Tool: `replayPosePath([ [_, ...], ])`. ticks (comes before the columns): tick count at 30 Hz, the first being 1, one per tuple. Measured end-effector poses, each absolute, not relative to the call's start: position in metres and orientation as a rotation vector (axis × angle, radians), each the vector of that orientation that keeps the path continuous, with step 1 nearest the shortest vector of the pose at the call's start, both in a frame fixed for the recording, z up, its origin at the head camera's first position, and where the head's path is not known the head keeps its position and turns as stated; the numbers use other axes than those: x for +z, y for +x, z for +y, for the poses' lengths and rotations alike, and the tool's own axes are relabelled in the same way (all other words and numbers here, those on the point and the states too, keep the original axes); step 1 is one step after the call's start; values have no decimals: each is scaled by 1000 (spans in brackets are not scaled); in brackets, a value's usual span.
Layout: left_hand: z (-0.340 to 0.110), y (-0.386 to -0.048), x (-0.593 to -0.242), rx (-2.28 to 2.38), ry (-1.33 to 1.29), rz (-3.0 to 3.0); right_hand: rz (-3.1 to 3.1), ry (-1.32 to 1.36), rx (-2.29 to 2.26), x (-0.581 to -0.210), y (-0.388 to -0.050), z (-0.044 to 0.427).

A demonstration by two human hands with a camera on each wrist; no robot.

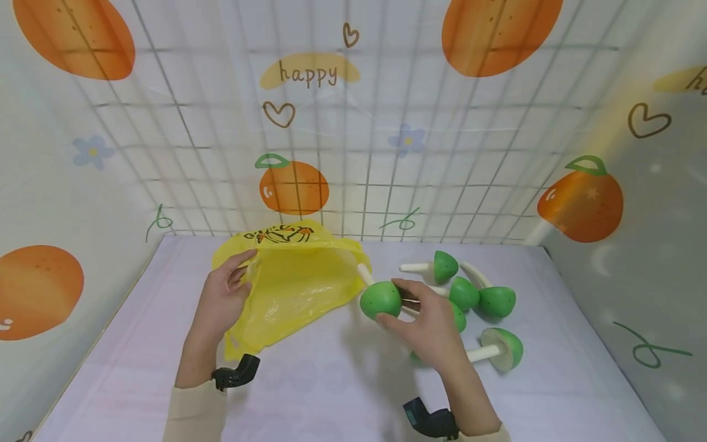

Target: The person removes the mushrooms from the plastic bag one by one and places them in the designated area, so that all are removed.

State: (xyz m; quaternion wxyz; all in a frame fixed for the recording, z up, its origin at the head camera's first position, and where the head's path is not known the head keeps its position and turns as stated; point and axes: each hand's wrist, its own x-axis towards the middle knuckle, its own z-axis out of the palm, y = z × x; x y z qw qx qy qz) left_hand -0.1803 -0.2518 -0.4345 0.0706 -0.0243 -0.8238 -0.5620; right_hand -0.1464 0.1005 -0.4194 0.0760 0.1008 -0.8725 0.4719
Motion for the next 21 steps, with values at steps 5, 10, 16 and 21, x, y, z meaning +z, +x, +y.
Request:
replayPosePath([
  [5, -252, -181, -435, -1703, -68, -2475, -2642, 219, 1335, -419, -152, 110],
  [10, -253, -181, -435, -1717, -57, -2473, -2694, 128, 1196, -427, -165, 111],
  [16, -254, -181, -434, -1706, -67, -2473, -2744, 47, 1122, -440, -185, 108],
  [21, -254, -180, -434, -1692, -68, -2480, -2775, 19, 1033, -449, -198, 102],
])
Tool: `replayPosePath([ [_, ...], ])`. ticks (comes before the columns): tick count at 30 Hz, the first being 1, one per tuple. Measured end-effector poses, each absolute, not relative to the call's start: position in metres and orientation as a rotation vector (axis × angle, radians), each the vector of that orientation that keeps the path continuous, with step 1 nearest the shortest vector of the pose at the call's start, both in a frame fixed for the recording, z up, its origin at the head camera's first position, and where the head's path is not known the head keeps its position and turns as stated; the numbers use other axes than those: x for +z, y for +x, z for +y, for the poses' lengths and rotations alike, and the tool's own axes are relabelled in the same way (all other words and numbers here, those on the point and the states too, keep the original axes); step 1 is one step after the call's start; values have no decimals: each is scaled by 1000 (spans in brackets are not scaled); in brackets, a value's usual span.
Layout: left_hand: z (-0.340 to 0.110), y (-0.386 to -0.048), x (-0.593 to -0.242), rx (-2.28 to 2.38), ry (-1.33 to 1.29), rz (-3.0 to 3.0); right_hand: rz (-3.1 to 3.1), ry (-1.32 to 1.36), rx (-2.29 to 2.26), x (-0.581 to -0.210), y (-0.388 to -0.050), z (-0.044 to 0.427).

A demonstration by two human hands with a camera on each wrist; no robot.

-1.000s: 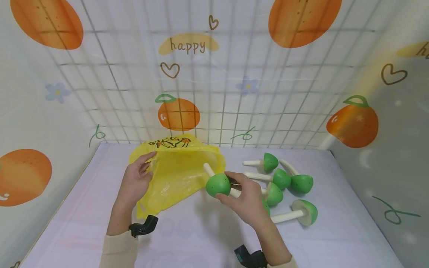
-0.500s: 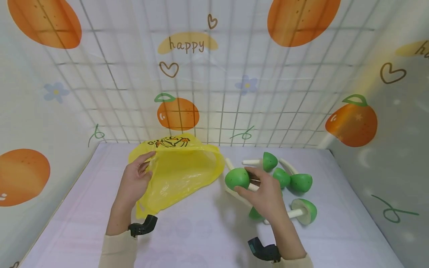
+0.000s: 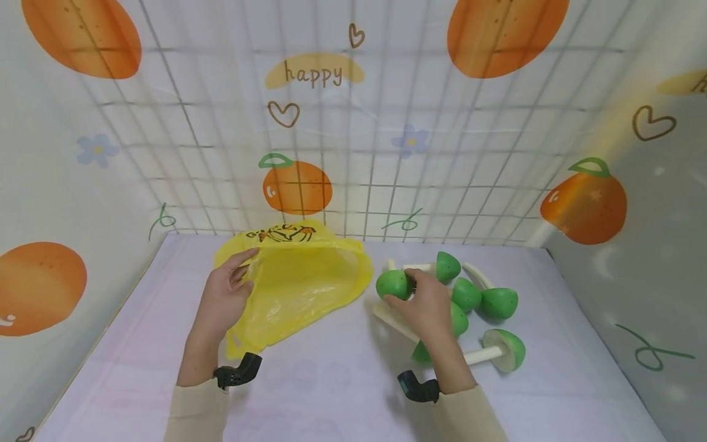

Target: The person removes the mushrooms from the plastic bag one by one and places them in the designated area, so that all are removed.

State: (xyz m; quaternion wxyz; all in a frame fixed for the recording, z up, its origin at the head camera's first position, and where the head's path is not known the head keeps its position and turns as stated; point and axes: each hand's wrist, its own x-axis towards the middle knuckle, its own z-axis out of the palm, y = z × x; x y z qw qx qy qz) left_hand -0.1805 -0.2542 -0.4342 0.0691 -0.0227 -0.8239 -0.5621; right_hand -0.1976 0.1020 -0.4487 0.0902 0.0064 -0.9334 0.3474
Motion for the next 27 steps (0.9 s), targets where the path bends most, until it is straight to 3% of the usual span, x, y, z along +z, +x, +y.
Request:
replayPosePath([
  [27, -253, -182, -435, -1719, -60, -2477, -2881, -51, 816, -475, -204, 92],
])
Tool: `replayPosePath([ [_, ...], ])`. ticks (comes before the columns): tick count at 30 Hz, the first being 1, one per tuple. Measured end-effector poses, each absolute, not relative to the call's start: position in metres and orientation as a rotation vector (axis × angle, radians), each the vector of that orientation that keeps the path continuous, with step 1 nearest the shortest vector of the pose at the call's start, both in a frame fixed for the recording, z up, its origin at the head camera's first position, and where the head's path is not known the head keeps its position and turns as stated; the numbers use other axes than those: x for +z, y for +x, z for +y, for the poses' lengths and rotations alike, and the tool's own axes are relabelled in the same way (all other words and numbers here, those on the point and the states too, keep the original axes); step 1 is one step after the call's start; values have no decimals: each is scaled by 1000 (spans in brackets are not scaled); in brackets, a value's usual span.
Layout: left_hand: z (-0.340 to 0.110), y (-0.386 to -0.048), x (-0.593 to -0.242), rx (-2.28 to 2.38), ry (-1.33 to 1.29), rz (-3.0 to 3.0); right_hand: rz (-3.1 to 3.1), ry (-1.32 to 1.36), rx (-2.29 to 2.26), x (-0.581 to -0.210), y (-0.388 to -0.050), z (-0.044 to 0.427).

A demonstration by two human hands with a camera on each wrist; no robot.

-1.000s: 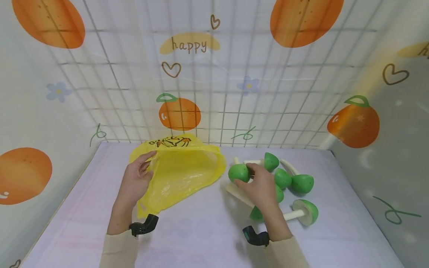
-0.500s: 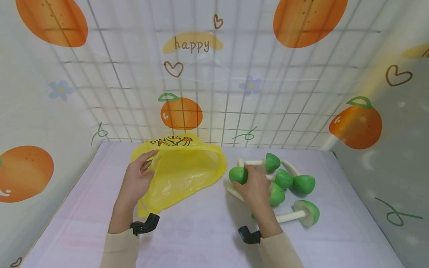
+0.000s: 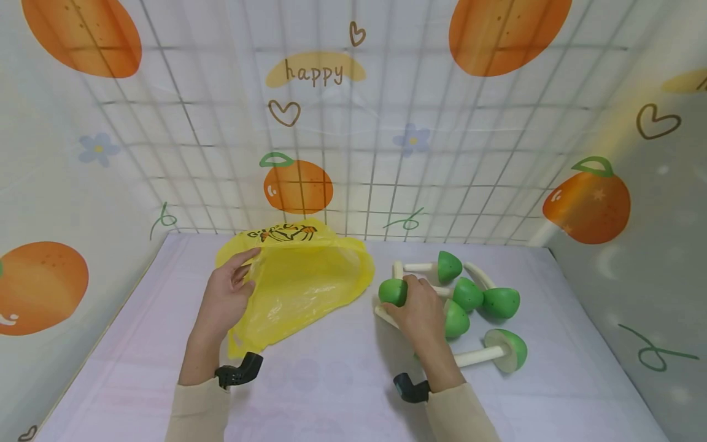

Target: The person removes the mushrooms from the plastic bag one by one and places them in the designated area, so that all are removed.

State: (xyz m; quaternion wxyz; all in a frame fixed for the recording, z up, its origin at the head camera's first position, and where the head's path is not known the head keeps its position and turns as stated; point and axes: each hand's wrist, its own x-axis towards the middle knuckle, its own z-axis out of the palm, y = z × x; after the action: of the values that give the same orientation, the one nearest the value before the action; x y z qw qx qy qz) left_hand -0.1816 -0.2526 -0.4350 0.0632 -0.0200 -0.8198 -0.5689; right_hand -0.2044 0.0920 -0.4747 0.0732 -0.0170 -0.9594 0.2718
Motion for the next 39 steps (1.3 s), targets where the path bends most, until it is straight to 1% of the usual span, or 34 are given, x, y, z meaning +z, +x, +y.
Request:
replayPosePath([
  [22, -255, -178, -434, -1707, -41, -2480, -2880, -13, 865, -471, -199, 91],
  [39, -256, -178, -434, -1682, -38, -2499, -2847, -57, 934, -460, -196, 95],
])
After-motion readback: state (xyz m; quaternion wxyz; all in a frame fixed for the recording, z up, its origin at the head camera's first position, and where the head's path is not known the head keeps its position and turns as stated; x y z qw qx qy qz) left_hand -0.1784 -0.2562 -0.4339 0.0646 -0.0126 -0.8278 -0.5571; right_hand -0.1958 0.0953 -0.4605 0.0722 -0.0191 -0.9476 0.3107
